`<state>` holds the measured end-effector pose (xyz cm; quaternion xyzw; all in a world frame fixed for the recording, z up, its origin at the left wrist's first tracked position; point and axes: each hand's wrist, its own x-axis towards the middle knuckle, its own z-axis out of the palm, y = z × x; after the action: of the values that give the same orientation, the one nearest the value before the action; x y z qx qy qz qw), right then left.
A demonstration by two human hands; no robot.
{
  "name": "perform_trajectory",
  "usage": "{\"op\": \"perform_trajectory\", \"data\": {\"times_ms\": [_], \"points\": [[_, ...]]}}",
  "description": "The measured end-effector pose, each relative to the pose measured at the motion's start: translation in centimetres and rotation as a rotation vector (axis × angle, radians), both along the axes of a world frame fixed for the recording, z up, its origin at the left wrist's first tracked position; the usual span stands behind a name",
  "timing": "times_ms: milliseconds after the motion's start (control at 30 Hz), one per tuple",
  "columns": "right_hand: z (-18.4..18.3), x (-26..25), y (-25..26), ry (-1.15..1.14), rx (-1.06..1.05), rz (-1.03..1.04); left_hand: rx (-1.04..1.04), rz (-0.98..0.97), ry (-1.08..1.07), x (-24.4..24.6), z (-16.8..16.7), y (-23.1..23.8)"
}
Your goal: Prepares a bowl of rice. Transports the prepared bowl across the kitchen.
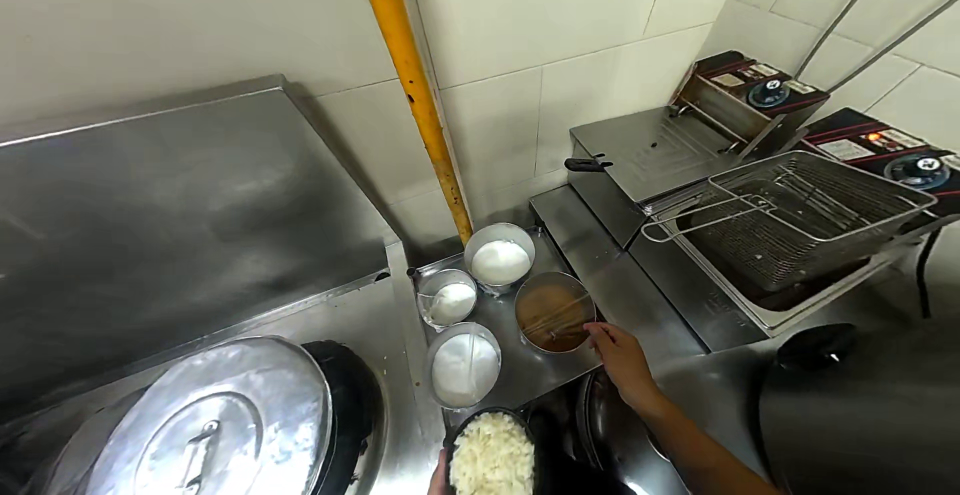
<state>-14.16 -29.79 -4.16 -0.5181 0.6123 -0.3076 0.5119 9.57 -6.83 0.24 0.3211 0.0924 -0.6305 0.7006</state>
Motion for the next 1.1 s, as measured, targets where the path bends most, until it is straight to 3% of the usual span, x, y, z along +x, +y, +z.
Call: {"op": "perform_trajectory", "data": {"times_ms": [100, 300, 500, 900, 1100], "points": [[-0.3, 0.5, 0.6, -0.071, 0.054, 0.016, 0.09, -0.093, -0.004, -1.2, -0.7, -1.2], [0.0, 0.0, 0.6, -0.289, 0.203, -0.216, 0.159, -0.179, 0.008, -2.4, -2.2, -2.6], [0.6, -1.2, 0.1, -0.353, 0.229, -0.304, 0.38, -0.214, 0.009, -3.8, -2.2, -4.6], [2.3, -3.7, 0.2, -0.294, 0.099, -0.383, 0.305, -0.291, 0.085, -4.5, -5.4, -7.2], [5.9, -3.3, 2.6, -0.331, 0.041, -0.321, 0.344, -0.307, 0.064, -4.7, -5.0, -8.4]]}}
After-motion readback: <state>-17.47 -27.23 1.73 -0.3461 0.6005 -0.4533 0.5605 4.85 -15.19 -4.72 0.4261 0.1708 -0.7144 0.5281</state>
